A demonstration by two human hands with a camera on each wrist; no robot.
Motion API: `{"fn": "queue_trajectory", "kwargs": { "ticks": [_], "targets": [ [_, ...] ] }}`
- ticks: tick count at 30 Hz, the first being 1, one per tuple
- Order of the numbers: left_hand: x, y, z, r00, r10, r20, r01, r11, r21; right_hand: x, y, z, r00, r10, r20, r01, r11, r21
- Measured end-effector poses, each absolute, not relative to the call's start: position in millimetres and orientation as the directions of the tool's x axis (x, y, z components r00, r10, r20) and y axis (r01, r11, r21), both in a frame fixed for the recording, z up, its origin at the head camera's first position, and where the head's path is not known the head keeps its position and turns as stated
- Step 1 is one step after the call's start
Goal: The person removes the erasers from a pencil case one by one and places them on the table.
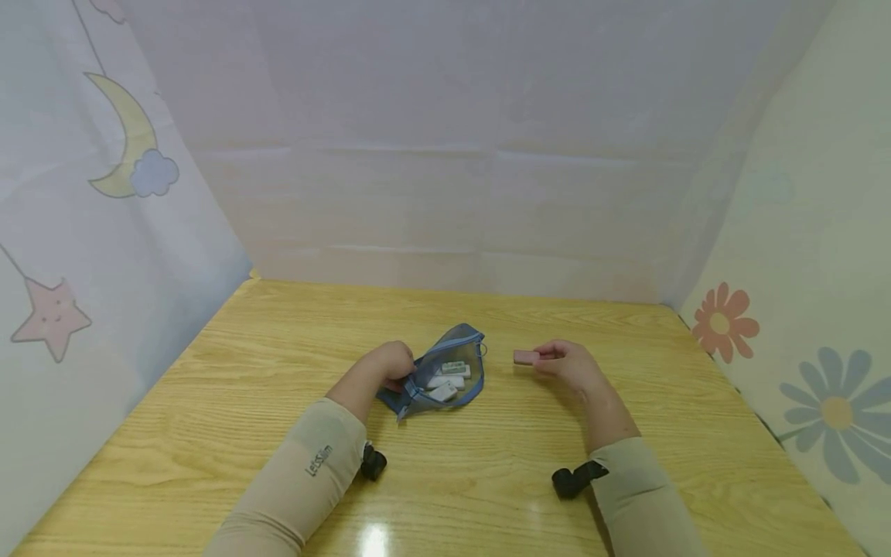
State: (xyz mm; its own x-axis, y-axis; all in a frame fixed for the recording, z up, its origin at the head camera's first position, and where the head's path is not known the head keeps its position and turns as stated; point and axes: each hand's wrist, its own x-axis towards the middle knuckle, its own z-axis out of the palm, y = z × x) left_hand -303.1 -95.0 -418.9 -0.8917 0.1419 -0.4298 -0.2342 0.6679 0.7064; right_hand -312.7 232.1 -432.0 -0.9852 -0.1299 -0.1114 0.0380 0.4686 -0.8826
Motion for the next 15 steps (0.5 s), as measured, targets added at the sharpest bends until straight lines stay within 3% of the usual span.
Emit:
{"fn": "queue_trajectory", "kwargs": {
  "ticks": [15],
  "targets": [
    [-303.9,-96.3,-419.4,-0.887,0.14,-0.441,-0.247,0.663,0.707,-320.6,245.4,-447.2,-0.975,-0.05,-0.218,0.192,0.312,-0.93]
  ]
}}
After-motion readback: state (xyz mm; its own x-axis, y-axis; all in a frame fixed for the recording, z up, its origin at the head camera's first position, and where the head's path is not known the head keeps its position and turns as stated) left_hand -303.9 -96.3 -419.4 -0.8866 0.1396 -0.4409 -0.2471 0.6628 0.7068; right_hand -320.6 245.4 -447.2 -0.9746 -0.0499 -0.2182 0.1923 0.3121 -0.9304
